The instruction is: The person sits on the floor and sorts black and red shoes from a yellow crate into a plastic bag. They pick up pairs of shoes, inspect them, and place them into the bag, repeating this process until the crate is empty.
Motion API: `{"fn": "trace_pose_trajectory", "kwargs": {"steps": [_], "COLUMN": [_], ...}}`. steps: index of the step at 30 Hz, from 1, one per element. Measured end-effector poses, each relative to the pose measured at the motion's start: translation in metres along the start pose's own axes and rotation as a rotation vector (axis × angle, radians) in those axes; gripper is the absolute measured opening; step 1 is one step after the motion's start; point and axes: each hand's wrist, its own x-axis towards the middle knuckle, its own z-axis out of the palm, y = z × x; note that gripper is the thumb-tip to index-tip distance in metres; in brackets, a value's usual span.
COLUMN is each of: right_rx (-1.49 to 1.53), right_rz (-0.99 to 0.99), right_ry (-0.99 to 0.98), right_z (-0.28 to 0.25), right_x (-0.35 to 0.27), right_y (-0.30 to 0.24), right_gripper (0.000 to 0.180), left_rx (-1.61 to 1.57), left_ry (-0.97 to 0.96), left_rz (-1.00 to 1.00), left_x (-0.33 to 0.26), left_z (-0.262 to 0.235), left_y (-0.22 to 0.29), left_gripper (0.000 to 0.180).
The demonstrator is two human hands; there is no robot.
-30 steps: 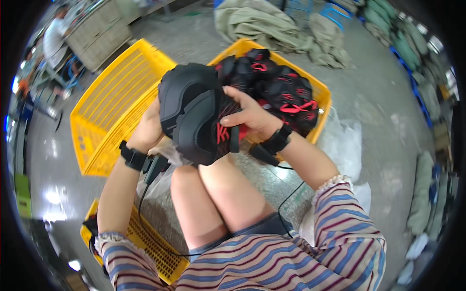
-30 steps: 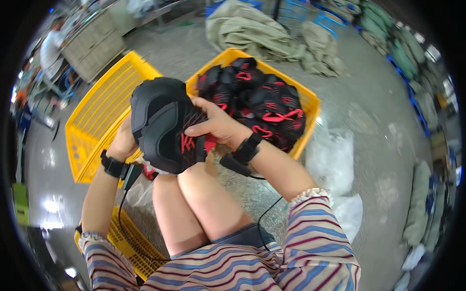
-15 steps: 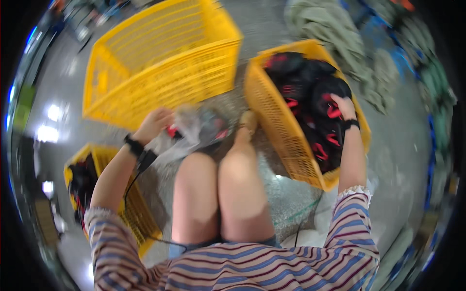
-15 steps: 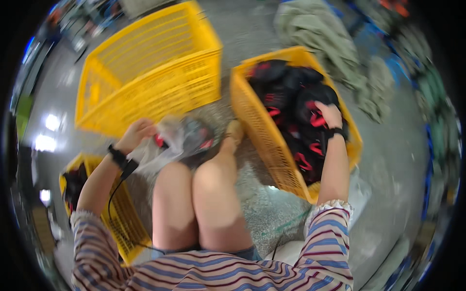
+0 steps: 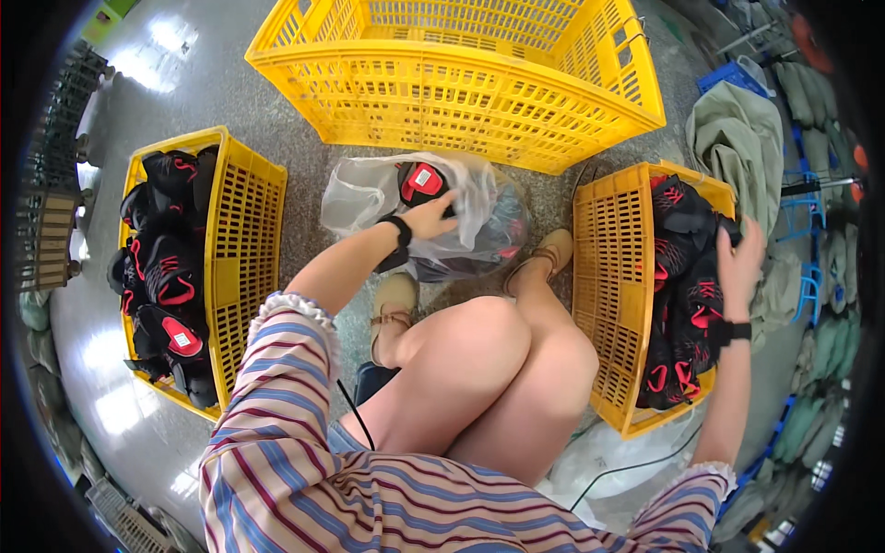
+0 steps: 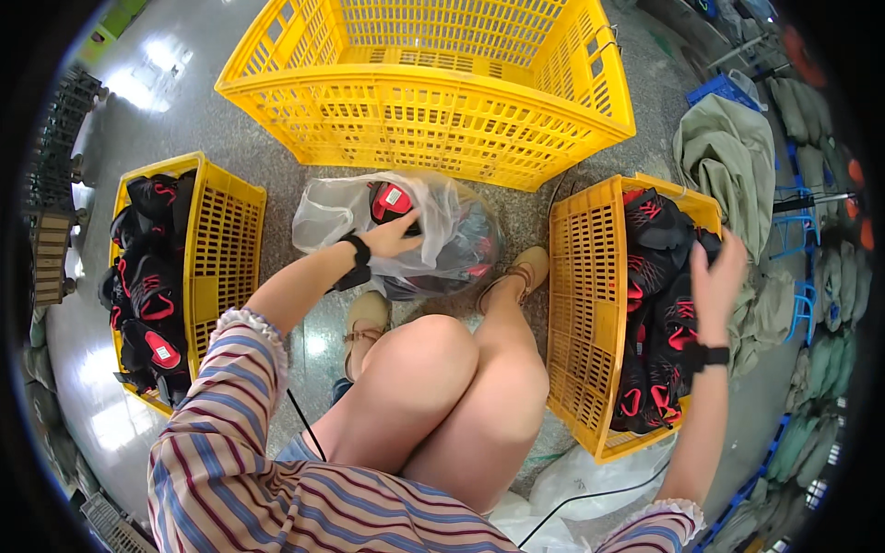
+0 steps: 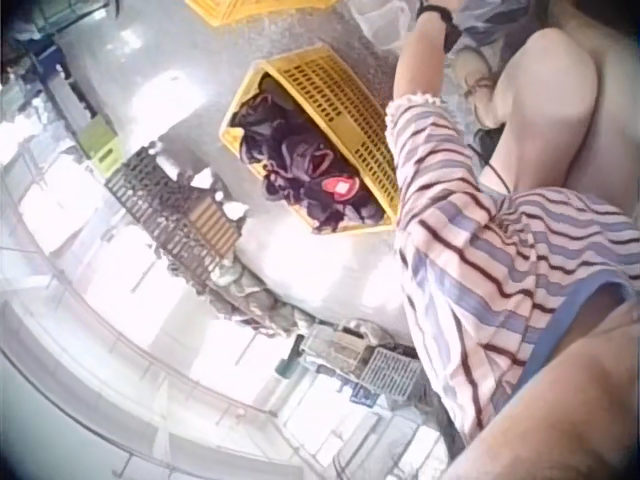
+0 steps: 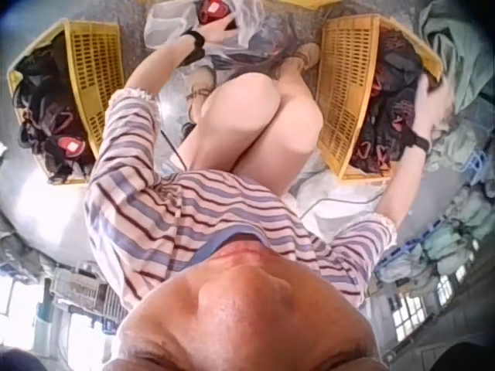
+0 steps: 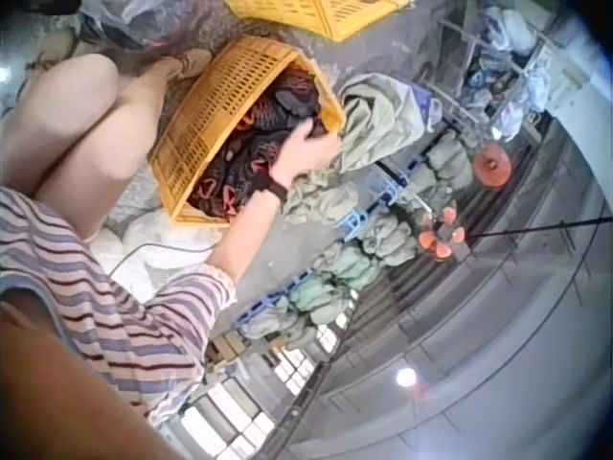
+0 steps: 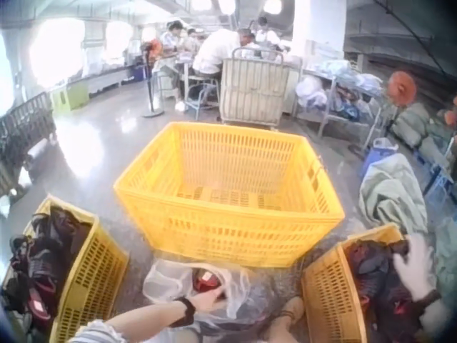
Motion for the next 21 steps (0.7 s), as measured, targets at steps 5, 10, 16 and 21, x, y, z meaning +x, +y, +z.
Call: {"fn": "trace_pose_trajectory", "kwargs": {"steps": [5,10,16,21], "right_rx": [0.961,0.35,-0.162,0.129], "right_rz": [-0.645,-0.684,-0.66,-0.776], "right_ry": [-0.428,-0.922,-0.78,-0.547], "right_z": [0.054,0.183,0.212,0.224], "right_x": [0.034,0.029,0.019,0.016], "right_y": [-0.273,-0.277,-0.233,-0.26], "right_gripper": [0.018,0.027,0.056,0.037], "left_rx": [-0.281,0.19,0.481,0.247], "left_ry": [0.046,-0.177,-0.579,0.031], "left_rz": [0.712,0.111,0.528,-0.121], "left_x": [0.046,0.013,-0.016,0.097], "left_z": [0.012,0.008,0.03,0.007], "left_y": [0.076,0.049,0.005,0.024], "left_gripper": [0.028,0.031,0.013,0.08]}}
